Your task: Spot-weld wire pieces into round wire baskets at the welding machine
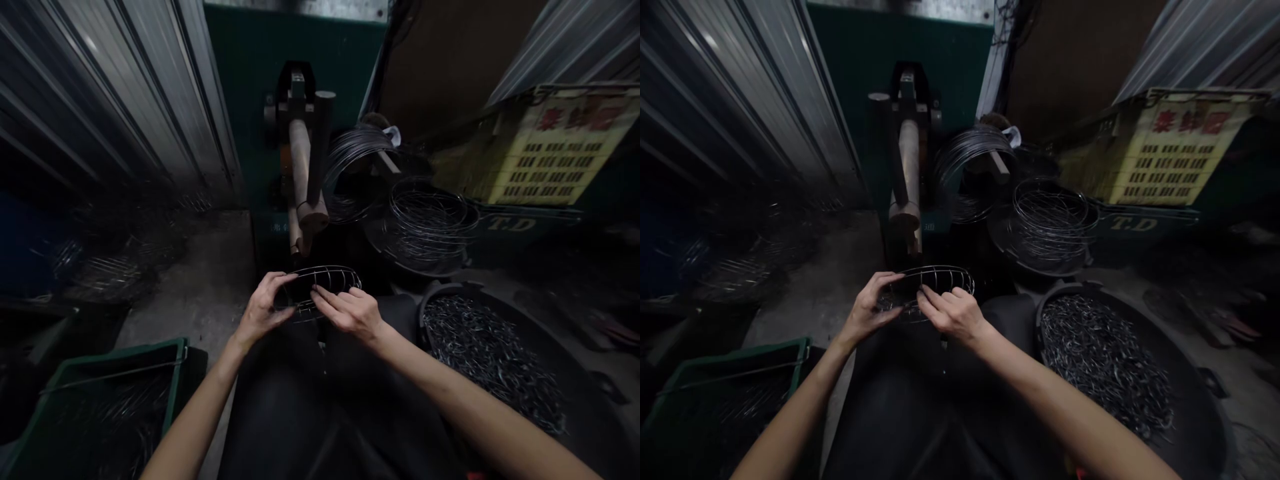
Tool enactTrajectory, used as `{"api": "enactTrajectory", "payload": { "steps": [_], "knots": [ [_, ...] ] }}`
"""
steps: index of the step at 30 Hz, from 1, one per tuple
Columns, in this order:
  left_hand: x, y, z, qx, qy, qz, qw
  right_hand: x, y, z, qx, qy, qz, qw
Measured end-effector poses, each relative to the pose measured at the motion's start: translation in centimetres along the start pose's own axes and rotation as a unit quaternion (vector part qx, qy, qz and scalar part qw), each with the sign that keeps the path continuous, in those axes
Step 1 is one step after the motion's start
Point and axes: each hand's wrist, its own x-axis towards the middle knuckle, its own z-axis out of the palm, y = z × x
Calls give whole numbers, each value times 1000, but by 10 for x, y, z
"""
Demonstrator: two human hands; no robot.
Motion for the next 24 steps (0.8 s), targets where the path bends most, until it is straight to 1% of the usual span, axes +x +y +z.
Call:
{"api": "enactTrajectory", "payload": {
  "steps": [8,15,21,24],
  "knots": [
    [4,-3,1,1,8,16,1000,-3,7,9,31,-2,-6,999],
    [5,-6,0,-7,5,14,1000,-2,11,13,13,-6,-34,999],
    [8,-9,3,8,17,9,1000,-1,13,14,4,-35,-43,998],
    [9,-12,5,20,21,10,1000,0,14,17,-8,-35,-44,998]
  ]
}}
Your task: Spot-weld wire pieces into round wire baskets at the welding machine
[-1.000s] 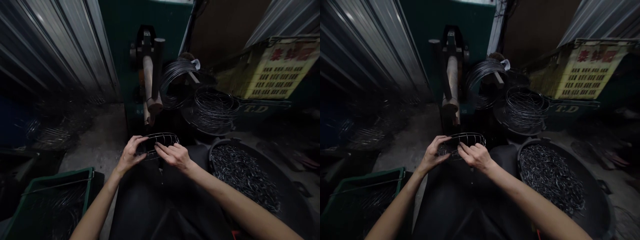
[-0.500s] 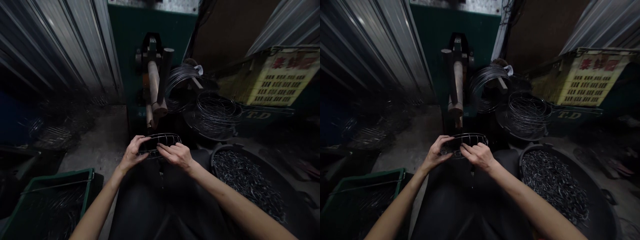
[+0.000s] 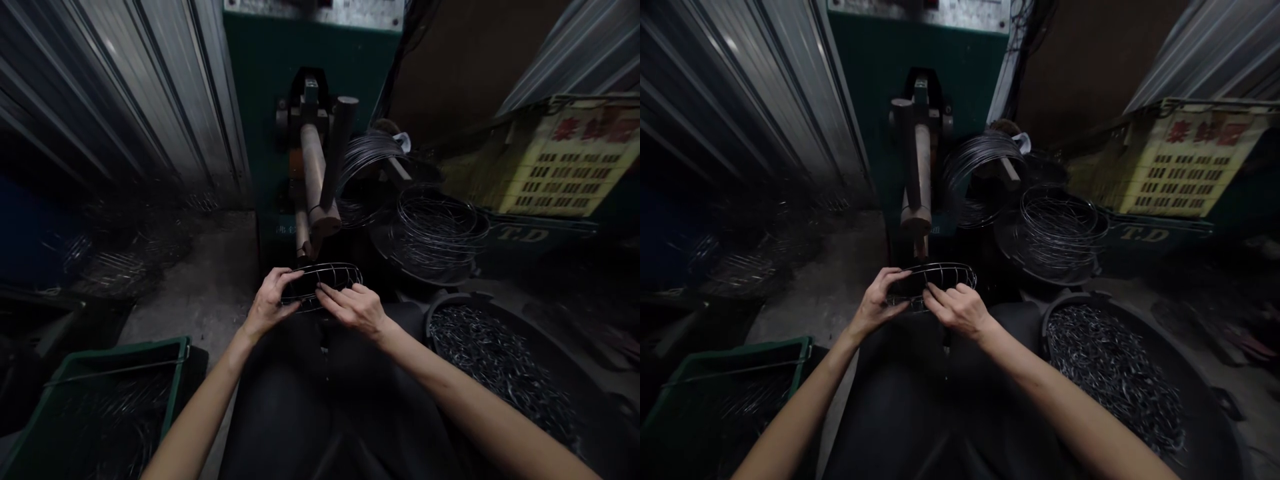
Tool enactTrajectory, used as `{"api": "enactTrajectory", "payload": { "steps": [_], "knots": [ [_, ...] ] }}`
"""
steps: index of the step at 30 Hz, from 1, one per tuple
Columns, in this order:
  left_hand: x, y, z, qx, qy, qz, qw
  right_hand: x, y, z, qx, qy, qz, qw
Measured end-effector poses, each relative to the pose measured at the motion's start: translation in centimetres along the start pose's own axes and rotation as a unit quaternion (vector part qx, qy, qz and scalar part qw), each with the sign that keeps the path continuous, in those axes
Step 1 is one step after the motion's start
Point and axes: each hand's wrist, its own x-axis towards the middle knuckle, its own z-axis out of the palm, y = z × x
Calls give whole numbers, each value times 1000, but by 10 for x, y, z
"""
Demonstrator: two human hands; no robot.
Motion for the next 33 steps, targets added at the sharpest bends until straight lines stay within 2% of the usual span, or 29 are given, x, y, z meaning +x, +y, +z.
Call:
{"api": "enactTrajectory", "payload": {
  "steps": [6,11,19,26,33],
  "knots": [
    [4,-9,3,16,9,11,1000,5,2,6,-14,25,-2,1000],
    [5,-14,4,12,4,18,1000,3,4,12,-12,16,-6,1000],
    [0,-10,-4,15,12,16,1000,2,4,11,0,49,-18,999],
    [14,-16,-6,6,5,10,1000,6,13,19,8,14,-9,1000],
    [20,-23,-6,15,-7,11,1000,12,14,21,-21,66,-12,997]
  ]
}}
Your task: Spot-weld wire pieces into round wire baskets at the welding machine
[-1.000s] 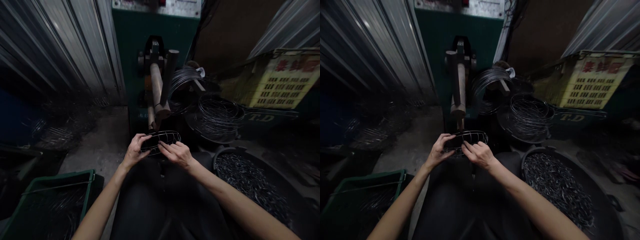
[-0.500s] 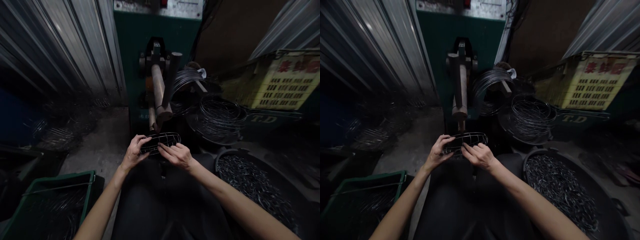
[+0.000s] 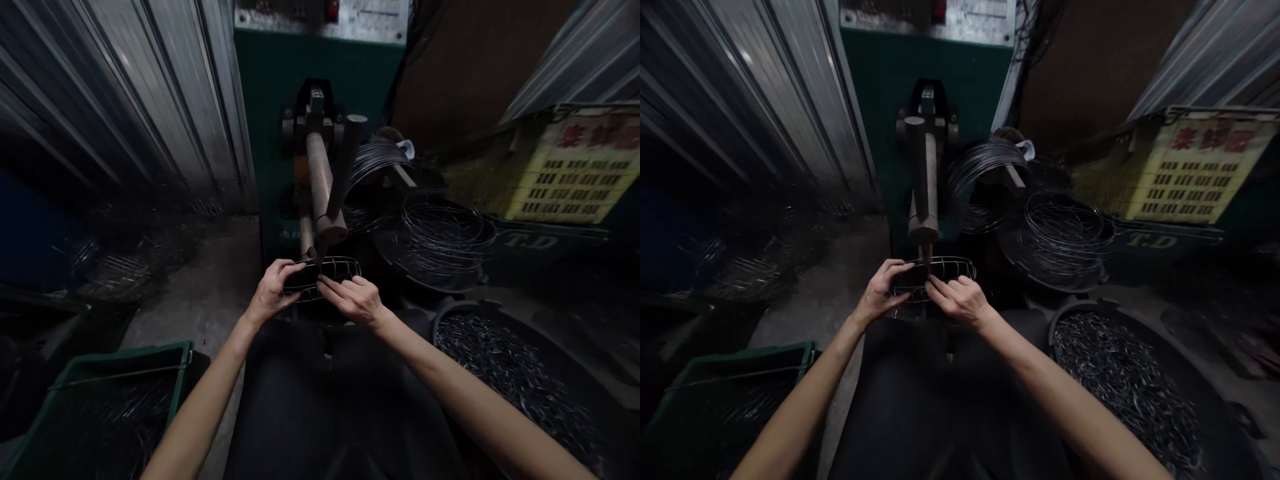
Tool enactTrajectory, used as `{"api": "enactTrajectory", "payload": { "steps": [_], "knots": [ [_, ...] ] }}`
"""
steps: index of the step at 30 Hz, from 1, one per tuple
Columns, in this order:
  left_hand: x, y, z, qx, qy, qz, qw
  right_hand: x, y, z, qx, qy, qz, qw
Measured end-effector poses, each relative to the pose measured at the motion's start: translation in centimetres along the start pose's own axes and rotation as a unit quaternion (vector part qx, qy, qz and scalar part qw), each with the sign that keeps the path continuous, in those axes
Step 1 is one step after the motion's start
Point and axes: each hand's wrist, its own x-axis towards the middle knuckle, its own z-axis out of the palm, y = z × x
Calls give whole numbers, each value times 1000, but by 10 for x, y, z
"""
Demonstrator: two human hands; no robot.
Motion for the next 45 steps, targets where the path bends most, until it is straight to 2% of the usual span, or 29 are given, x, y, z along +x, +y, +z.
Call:
{"api": "enactTrajectory", "payload": {
  "steps": [4,9,11,13,14,16,17,18,19,20,22,23,24,26,30,33,35,36,38,40,41,42,45],
  "knots": [
    [3,-1,-4,2,-4,9,1000,-2,0,5,19,4,2,1000],
    [2,-1,-11,9,-8,8,1000,3,-6,7,39,-35,46,998],
    [-3,-4,-12,21,6,-19,1000,4,-8,-3,28,-52,65,996],
    [-10,-9,-9,10,29,-53,998,-6,-12,-23,38,-56,101,993],
    [-13,-11,-6,1,41,-65,997,-18,-14,-35,52,-57,135,988],
    [-21,-14,1,-20,59,-73,995,-59,-19,-63,75,-72,255,961],
    [-24,-14,5,-30,67,-72,995,-88,-21,-76,69,-94,349,930],
    [-26,-15,9,-39,73,-71,994,-121,-22,-87,45,-129,457,879],
    [-28,-15,12,-46,79,-73,993,-156,-22,-97,12,-184,551,814],
    [-30,-15,15,-51,84,-77,992,-191,-23,-105,-17,-257,612,747],
    [-32,-14,18,-57,99,-85,990,-254,-28,-115,1,-411,655,634],
    [-32,-13,19,-58,105,-85,989,-279,-33,-117,28,-461,667,585],
    [-32,-12,19,-59,108,-82,989,-298,-39,-119,56,-489,671,555],
    [-31,-8,19,-57,109,-75,990,-319,-50,-119,96,-503,677,529],
    [-28,1,18,-28,106,-72,991,-326,-55,-120,113,-481,693,525],
    [-30,3,15,-24,103,-61,993,-325,-49,-128,118,-420,733,522],
    [-32,4,12,-33,75,-37,996,-320,-44,-134,103,-334,784,513],
    [-32,4,10,-37,53,-26,998,-314,-42,-137,101,-272,814,504],
    [-34,7,9,-39,11,-18,999,-292,-38,-139,133,-125,859,479],
    [-35,12,11,-35,-8,-32,999,-261,-38,-137,199,-7,856,477],
    [-35,15,14,-34,-10,-48,998,-245,-40,-134,228,12,838,495],
    [-36,19,18,-35,-9,-67,997,-231,-43,-130,249,-4,811,529],
    [-40,28,28,-56,0,-120,991,-207,-59,-118,244,-155,686,667]
  ]
}}
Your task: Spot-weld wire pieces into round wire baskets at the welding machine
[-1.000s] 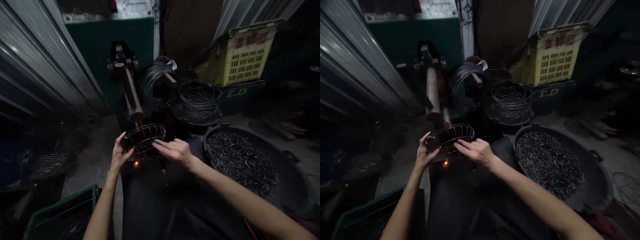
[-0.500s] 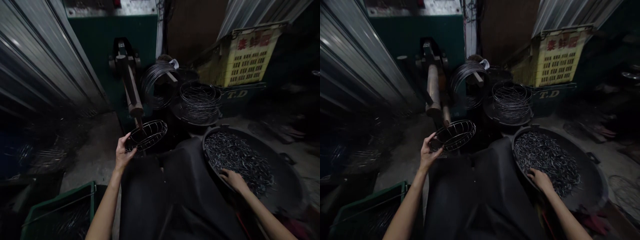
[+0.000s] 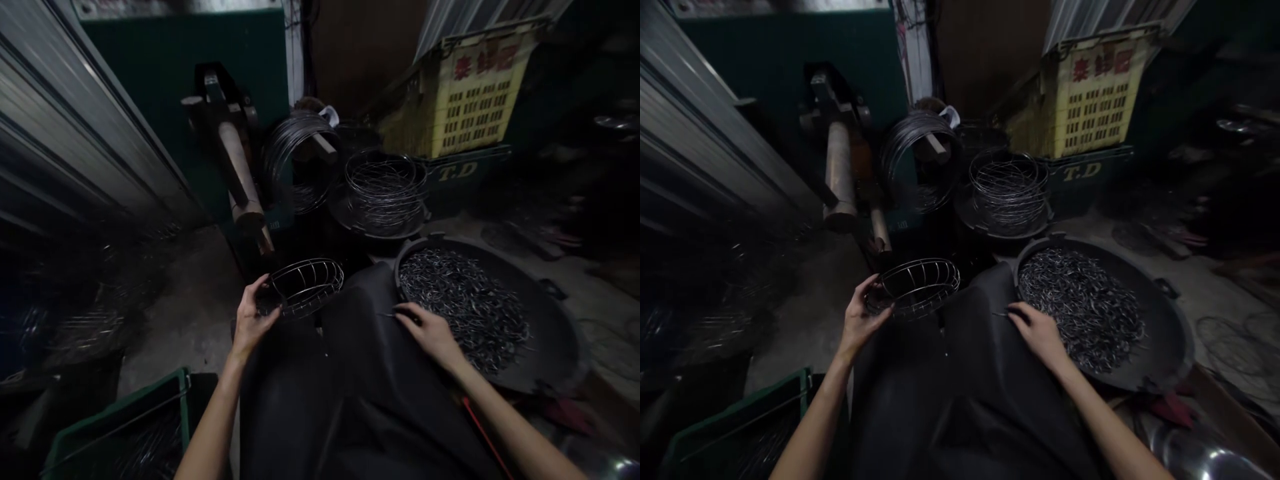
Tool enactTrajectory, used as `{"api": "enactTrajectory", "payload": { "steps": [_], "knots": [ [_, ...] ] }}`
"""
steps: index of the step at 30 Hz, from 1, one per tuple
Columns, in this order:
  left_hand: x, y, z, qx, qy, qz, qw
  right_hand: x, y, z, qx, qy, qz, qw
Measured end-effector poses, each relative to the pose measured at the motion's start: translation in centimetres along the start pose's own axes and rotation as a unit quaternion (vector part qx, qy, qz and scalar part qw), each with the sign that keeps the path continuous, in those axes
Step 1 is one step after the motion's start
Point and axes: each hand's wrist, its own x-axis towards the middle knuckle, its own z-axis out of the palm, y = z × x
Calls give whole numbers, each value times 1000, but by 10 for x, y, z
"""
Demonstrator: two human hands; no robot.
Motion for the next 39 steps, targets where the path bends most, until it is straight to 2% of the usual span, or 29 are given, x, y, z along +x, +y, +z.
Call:
{"api": "enactTrajectory", "payload": {
  "steps": [3,5,6,8,11,14,16,18,20,22,24,28,32,35,39],
  "knots": [
    [-5,4,3,-25,15,-16,999,-9,6,11,-212,-34,-64,975],
    [-5,5,0,-27,22,-12,999,-8,8,9,-304,-45,-47,951],
    [-4,6,-2,-22,24,-7,999,-5,4,6,-316,-54,-30,947],
    [-2,9,-6,-1,17,11,1000,4,-16,-3,-260,-77,-1,962],
    [3,16,-6,32,-4,43,999,20,-71,-13,-38,-132,-9,990],
    [7,23,-3,49,-25,55,997,36,-132,-6,126,-220,-88,963],
    [8,27,-1,59,-40,57,996,46,-161,8,138,-251,-152,946],
    [8,30,-1,67,-53,60,995,55,-176,25,73,-225,-225,945],
    [7,32,-4,70,-60,58,994,61,-182,41,-45,-172,-309,934],
    [7,33,-8,68,-60,51,995,64,-183,53,-162,-137,-389,897],
    [6,32,-13,60,-53,40,996,66,-181,61,-233,-108,-449,856],
    [5,29,-18,44,-45,22,998,70,-177,69,-248,-23,-545,800],
    [8,27,-19,36,-33,20,999,76,-178,70,-240,37,-601,761],
    [10,25,-20,27,-14,14,999,80,-180,70,-238,47,-616,750],
    [12,20,-22,22,0,16,1000,84,-181,73,-231,17,-614,754]
  ]
}}
